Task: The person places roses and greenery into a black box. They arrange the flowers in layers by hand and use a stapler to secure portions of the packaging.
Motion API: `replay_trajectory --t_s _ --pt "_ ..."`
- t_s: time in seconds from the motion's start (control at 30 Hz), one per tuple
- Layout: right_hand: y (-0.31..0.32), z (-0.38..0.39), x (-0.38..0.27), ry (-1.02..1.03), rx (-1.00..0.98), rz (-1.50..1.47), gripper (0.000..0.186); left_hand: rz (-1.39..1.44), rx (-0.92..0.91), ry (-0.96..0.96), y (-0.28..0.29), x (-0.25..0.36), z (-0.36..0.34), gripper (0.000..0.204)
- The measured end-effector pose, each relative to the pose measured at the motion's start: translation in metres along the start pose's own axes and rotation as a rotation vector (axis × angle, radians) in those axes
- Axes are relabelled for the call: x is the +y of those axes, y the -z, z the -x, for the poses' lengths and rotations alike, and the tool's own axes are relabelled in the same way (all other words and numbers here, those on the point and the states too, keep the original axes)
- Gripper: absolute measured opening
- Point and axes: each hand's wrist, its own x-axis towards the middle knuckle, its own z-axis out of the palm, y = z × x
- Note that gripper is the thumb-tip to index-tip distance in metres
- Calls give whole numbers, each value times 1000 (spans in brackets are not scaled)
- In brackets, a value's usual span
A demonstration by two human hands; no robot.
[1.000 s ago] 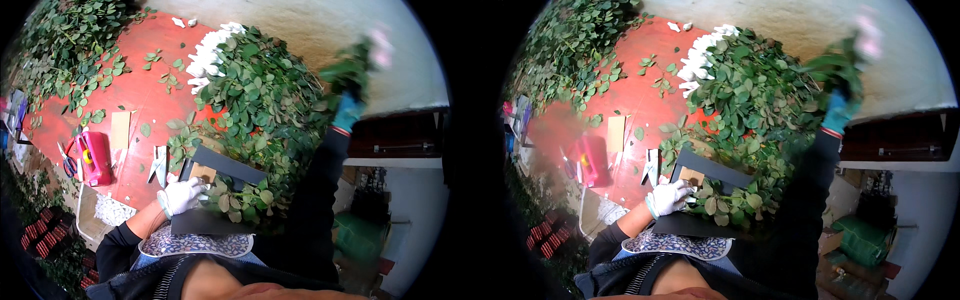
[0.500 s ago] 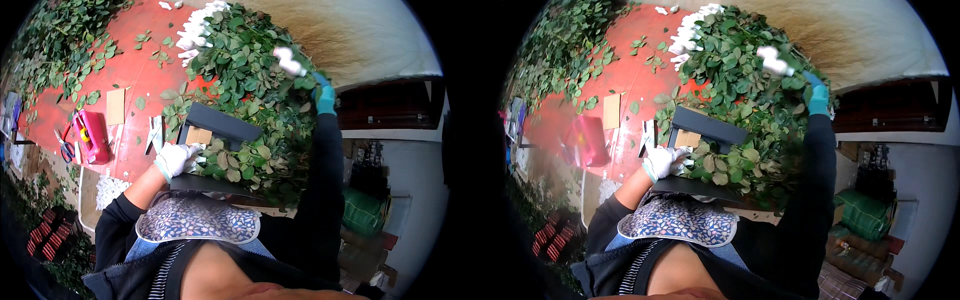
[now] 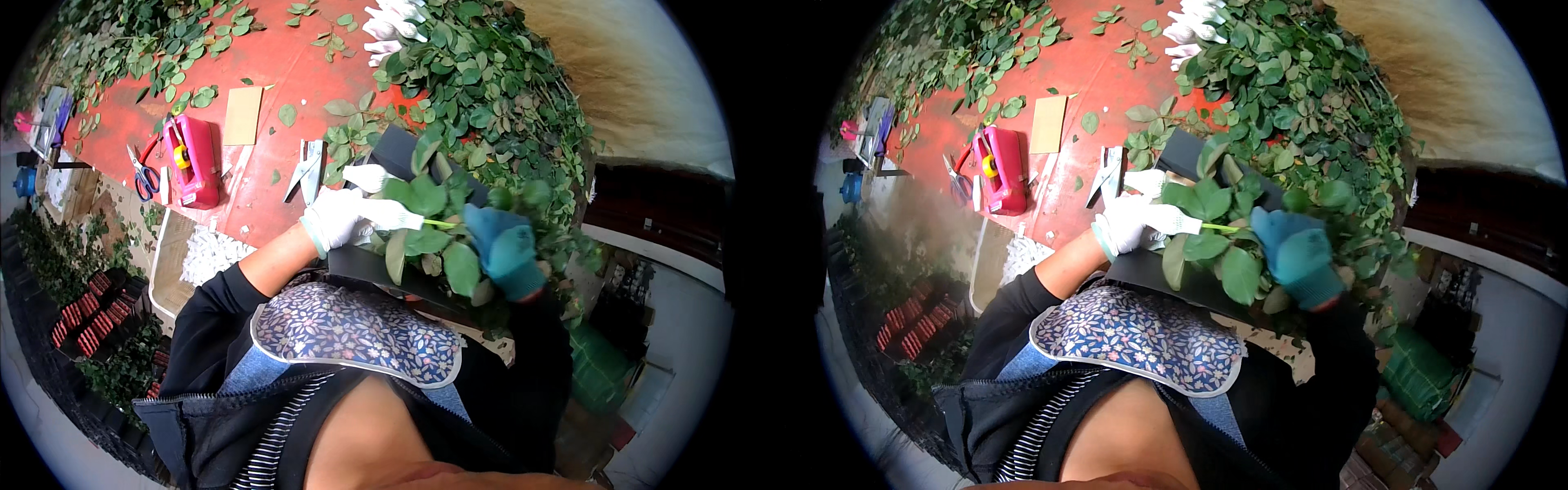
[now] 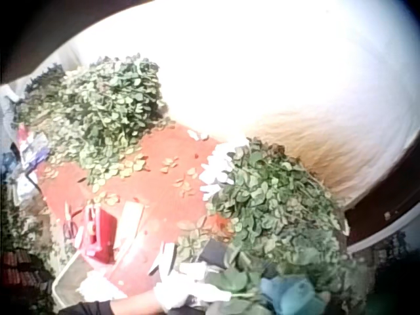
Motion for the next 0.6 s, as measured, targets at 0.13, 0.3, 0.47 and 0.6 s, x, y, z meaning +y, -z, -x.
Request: replay_trajectory --t_s 0.13,0.3,0.47,0.6 --pt "-78 -11 3 -148 -239 -10 28 27 -14 -20 31 28 -9 30" --pt "-98 -3 27 -135 -38 -238 26 -152 -87 -19 34 28 -12 35" --pt "-106 0 40 -172 -195 -269 35 -242 -87 -91 36 31 -17 38" --pt "-90 8 32 -234 -40 -257 32 -276 -122 -142 41 28 -22 38"
